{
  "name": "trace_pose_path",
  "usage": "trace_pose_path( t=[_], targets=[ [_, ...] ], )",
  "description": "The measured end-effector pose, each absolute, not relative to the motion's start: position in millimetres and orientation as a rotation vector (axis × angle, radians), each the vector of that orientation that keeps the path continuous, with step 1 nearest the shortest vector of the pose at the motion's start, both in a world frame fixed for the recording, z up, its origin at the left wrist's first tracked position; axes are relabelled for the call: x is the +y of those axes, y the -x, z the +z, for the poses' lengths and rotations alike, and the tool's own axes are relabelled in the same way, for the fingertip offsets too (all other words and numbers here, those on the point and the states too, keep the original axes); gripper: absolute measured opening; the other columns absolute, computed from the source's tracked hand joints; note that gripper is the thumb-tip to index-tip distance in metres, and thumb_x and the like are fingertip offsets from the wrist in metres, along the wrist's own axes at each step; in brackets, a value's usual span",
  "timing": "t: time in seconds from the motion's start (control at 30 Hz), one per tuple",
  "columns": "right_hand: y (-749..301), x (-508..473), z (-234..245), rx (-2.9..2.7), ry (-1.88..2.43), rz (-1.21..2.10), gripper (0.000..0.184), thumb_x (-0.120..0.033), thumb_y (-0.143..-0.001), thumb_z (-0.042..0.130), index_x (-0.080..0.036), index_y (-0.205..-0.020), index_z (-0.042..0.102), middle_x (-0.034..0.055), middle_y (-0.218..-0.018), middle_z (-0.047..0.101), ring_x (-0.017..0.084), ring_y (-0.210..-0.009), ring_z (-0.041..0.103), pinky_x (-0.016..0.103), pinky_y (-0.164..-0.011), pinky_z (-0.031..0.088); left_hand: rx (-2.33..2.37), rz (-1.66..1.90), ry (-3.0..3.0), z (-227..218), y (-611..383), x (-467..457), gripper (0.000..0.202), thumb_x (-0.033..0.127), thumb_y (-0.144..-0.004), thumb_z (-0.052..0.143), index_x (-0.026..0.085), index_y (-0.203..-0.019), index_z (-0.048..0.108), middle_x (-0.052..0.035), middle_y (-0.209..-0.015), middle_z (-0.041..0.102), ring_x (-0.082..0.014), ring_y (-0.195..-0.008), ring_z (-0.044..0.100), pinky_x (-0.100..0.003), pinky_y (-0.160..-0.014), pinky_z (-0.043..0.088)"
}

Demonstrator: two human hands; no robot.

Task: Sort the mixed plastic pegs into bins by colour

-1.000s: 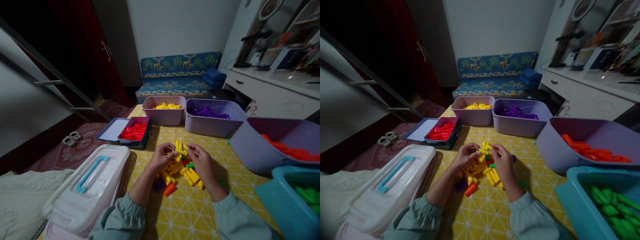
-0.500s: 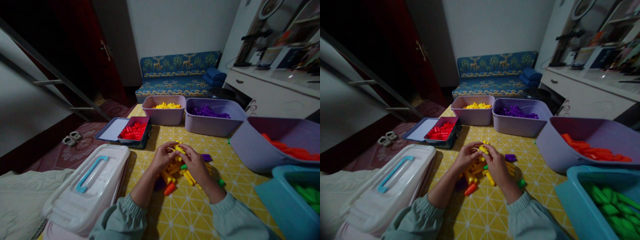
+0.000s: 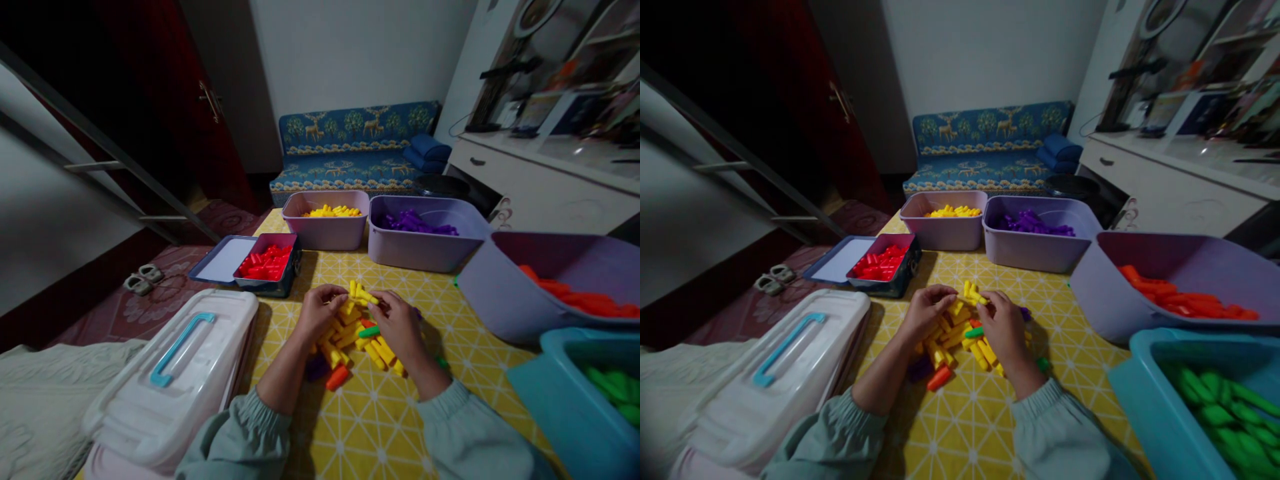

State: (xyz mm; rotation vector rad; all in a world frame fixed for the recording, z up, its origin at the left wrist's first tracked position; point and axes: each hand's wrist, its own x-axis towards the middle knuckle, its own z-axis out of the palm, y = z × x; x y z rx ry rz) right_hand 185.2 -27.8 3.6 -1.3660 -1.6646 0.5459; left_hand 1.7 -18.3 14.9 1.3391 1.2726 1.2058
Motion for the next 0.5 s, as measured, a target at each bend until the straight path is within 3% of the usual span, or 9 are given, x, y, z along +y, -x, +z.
trace_pose_path(
  t=[0.13, 0.3, 0.5],
  targets=[
    [-185, -27, 0, -1.714, 1.306, 0.500, 0.020, -0.023, -0.082, 0.053, -0.017, -0.095, 0.067, 0.0107, -0.098, 0.068, 0.023, -0.091, 0.064, 0.036, -0.080, 0.053, 1.217, 1.333, -1.078, 24, 2, -17, 0.033, 0.040, -0.067, 0.076, 0.012, -0.084, 0.073, -0.0041, -0.075, 0.069, -0.0117, -0.061, 0.060, -0.022, -0.056, 0.050],
    [-185, -29, 0, -1.696, 1.301, 0.514, 0.019, -0.023, -0.084, 0.054, -0.018, -0.096, 0.067, 0.0103, -0.099, 0.069, 0.024, -0.092, 0.064, 0.038, -0.083, 0.051, 0.983, 1.474, -0.871, 64, 7, 11, 0.038, 0.026, -0.060, 0.082, 0.011, -0.092, 0.069, -0.0068, -0.088, 0.069, -0.0144, -0.080, 0.066, -0.032, -0.084, 0.055],
    [-185, -29, -1, -1.704, 1.366, 0.530, 0.020, -0.022, -0.082, 0.055, -0.018, -0.097, 0.068, 0.0097, -0.097, 0.069, 0.024, -0.089, 0.064, 0.037, -0.080, 0.050, 1.292, 1.804, -1.526, 126, -1, 90, 0.029, 0.014, -0.078, 0.059, 0.013, -0.106, 0.065, -0.0077, -0.103, 0.067, -0.0171, -0.092, 0.065, -0.035, -0.089, 0.053]
  ],
)
